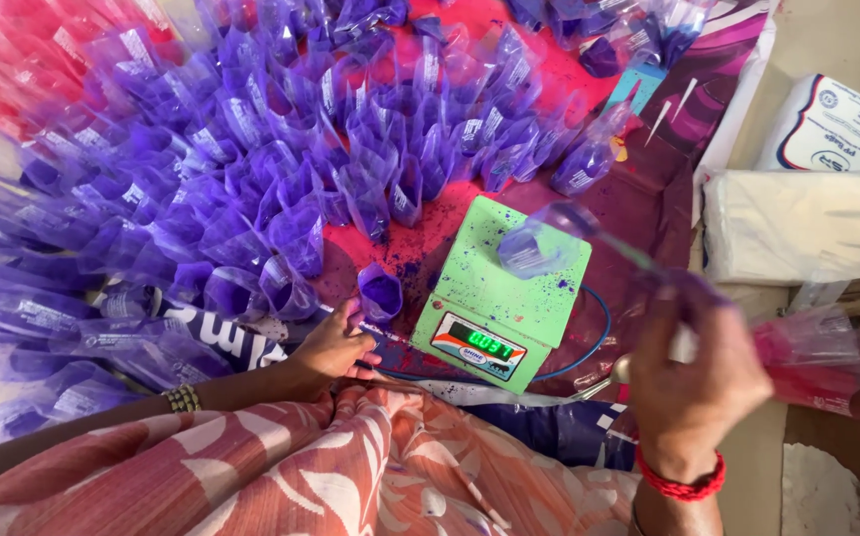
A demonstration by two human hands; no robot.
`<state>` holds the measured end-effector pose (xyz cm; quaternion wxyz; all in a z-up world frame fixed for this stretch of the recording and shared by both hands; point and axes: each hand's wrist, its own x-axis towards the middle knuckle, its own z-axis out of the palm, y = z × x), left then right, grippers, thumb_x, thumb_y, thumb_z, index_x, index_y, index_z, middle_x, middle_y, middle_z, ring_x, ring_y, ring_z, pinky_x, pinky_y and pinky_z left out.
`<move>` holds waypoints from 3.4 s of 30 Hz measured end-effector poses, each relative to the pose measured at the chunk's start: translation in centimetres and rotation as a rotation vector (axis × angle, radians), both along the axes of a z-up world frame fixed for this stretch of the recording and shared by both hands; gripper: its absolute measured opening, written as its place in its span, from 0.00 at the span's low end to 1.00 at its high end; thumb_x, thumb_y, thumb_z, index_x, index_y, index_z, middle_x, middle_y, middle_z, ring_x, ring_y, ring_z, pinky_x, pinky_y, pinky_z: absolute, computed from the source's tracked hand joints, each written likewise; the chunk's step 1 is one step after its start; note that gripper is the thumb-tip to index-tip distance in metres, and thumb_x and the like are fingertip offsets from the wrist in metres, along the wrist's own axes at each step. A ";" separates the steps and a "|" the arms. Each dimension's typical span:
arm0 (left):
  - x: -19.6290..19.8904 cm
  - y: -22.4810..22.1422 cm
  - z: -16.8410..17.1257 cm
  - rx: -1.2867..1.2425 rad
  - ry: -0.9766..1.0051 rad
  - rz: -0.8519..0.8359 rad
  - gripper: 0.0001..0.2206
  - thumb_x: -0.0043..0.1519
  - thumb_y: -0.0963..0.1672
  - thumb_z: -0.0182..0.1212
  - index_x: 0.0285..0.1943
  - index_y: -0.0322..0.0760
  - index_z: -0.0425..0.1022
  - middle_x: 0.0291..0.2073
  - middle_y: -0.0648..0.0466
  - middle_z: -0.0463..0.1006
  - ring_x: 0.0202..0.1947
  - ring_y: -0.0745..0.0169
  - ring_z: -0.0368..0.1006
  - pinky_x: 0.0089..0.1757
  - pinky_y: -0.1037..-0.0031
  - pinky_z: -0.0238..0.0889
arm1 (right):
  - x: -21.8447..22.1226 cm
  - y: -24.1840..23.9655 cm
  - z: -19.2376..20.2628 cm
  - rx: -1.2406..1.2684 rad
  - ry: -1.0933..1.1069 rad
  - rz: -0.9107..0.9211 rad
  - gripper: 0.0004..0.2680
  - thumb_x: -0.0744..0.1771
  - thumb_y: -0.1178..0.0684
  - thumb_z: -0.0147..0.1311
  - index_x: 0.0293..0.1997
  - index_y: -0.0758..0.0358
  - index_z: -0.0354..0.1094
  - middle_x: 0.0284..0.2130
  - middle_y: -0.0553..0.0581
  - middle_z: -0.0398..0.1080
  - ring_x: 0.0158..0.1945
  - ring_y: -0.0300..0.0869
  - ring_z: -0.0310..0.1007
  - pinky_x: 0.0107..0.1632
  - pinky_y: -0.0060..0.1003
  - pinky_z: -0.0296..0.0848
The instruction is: The person sits on the floor and weighs purple powder with a spoon into a plastic cup on a small digital scale, then pours the weighed powder into a plastic pouch and sets the filled pouch aside with a large group of similar filled pouches, repeating the cycle.
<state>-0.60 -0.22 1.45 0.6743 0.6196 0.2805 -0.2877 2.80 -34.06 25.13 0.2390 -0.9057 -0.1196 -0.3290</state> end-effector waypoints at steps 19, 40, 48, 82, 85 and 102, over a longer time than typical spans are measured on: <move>0.4 0.7 -3.1 -0.034 0.016 -0.004 0.43 0.58 0.38 0.58 0.80 0.52 0.34 0.46 0.44 0.73 0.39 0.51 0.78 0.37 0.55 0.79 | -0.6 13.0 -9.9 0.139 0.373 0.485 0.03 0.68 0.63 0.54 0.45 0.70 0.69 0.33 0.69 0.74 0.30 0.60 0.77 0.30 0.48 0.73; -0.1 0.7 -1.4 -0.058 -0.003 -0.015 0.41 0.59 0.39 0.58 0.80 0.50 0.37 0.71 0.50 0.60 0.42 0.51 0.78 0.38 0.59 0.78 | 2.3 7.2 -6.8 0.996 0.706 0.362 0.06 0.70 0.62 0.51 0.48 0.74 0.71 0.37 0.59 0.77 0.41 0.45 0.83 0.46 0.37 0.84; -0.6 0.7 -2.3 -0.028 -0.008 0.000 0.39 0.59 0.39 0.58 0.79 0.49 0.42 0.71 0.47 0.61 0.42 0.53 0.79 0.36 0.60 0.77 | 2.8 0.1 -2.5 1.364 0.524 0.397 0.03 0.72 0.66 0.52 0.48 0.73 0.71 0.39 0.62 0.76 0.42 0.49 0.81 0.49 0.44 0.83; -0.4 0.0 -0.8 0.007 0.029 -0.026 0.37 0.60 0.39 0.57 0.77 0.52 0.42 0.75 0.54 0.53 0.45 0.52 0.79 0.37 0.60 0.77 | 1.3 -0.8 -1.2 0.014 0.006 0.115 0.03 0.73 0.65 0.58 0.51 0.71 0.73 0.36 0.62 0.77 0.35 0.40 0.77 0.39 0.34 0.74; -0.5 0.2 -0.1 0.005 0.010 -0.033 0.37 0.60 0.39 0.57 0.78 0.50 0.42 0.75 0.52 0.54 0.46 0.52 0.79 0.39 0.61 0.77 | 2.1 -2.7 -1.8 0.228 -0.005 0.132 0.02 0.74 0.66 0.56 0.51 0.76 0.71 0.38 0.63 0.76 0.37 0.41 0.77 0.39 0.33 0.75; -0.6 0.3 -0.1 0.008 -0.006 -0.030 0.38 0.60 0.39 0.57 0.78 0.50 0.41 0.76 0.53 0.52 0.45 0.53 0.79 0.38 0.62 0.77 | 3.2 -4.7 -1.3 1.303 0.192 0.249 0.02 0.73 0.69 0.52 0.49 0.78 0.68 0.40 0.64 0.73 0.36 0.48 0.79 0.46 0.46 0.84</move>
